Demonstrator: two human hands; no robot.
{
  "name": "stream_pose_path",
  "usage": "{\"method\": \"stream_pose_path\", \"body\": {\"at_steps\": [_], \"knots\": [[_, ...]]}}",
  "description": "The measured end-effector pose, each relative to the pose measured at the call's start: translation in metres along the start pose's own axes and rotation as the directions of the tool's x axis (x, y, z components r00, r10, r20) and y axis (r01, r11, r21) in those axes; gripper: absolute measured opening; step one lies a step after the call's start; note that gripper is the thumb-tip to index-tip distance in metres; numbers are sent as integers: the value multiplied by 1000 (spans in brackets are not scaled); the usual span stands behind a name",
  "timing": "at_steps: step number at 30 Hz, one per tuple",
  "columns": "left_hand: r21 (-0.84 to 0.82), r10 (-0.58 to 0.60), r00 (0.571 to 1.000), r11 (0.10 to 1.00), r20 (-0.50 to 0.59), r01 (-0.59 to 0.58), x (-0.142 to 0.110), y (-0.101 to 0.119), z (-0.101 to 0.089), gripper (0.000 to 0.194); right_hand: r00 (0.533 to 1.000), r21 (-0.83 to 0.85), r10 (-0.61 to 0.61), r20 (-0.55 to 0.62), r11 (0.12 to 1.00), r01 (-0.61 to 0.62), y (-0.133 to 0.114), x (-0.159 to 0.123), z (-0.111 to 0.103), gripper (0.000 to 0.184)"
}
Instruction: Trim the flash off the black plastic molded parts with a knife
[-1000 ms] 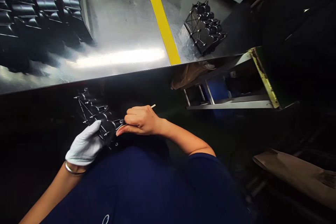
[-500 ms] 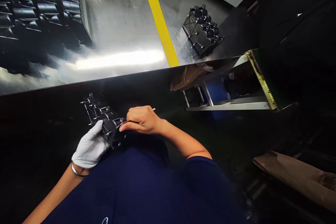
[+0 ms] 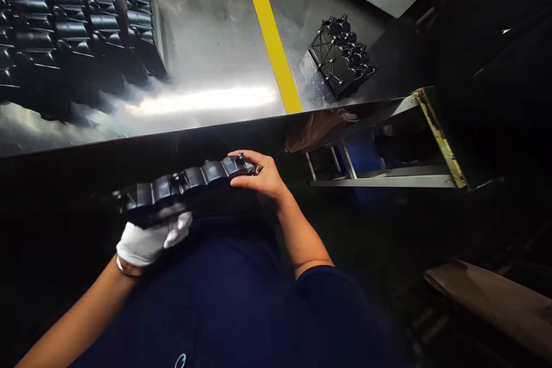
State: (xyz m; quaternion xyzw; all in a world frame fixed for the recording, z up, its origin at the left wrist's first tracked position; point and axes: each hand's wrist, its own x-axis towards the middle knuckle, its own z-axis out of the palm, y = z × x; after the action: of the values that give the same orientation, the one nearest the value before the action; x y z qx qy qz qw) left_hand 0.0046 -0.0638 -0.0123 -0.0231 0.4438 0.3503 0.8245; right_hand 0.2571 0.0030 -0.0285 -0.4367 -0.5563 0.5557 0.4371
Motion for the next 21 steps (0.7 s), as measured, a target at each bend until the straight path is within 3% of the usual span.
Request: {"method": "stream_pose_path", "body": {"at_steps": [3,5,7,9,13,17,19,21], "knots": [[70,220,976,973,4,-219,0,2,10,24,989,1,67,-134,998,-67,-3,-4,15,64],[63,347,938,936,2,-346,0,1,17,27,995,6,89,-39,996,-89,-5,-7,30,65],[-8,388,921,922,-32,-388,1,-2,23,22,989,42,83,124,995,-89,-6,-8,42,66],[-79,376,922,920,-87,-383,1,-4,25,26,981,61,71,183,995,-83,-8,-7,47,60],[-135,330,936,929,-122,-345,1,-5,26,36,992,-53,74,104,996,-68,-14,1,40,47],[-231,184,962,946,-203,-229,4,-4,29,30,987,-51,36,158,998,-29,-17,1,41,45],[-308,119,965,932,-235,-190,6,-3,31,40,992,-119,-77,96,989,88,-18,-3,45,38],[-342,109,965,921,-240,-189,7,-1,32,46,964,-286,-264,32,922,262,-18,-7,46,31]]}}
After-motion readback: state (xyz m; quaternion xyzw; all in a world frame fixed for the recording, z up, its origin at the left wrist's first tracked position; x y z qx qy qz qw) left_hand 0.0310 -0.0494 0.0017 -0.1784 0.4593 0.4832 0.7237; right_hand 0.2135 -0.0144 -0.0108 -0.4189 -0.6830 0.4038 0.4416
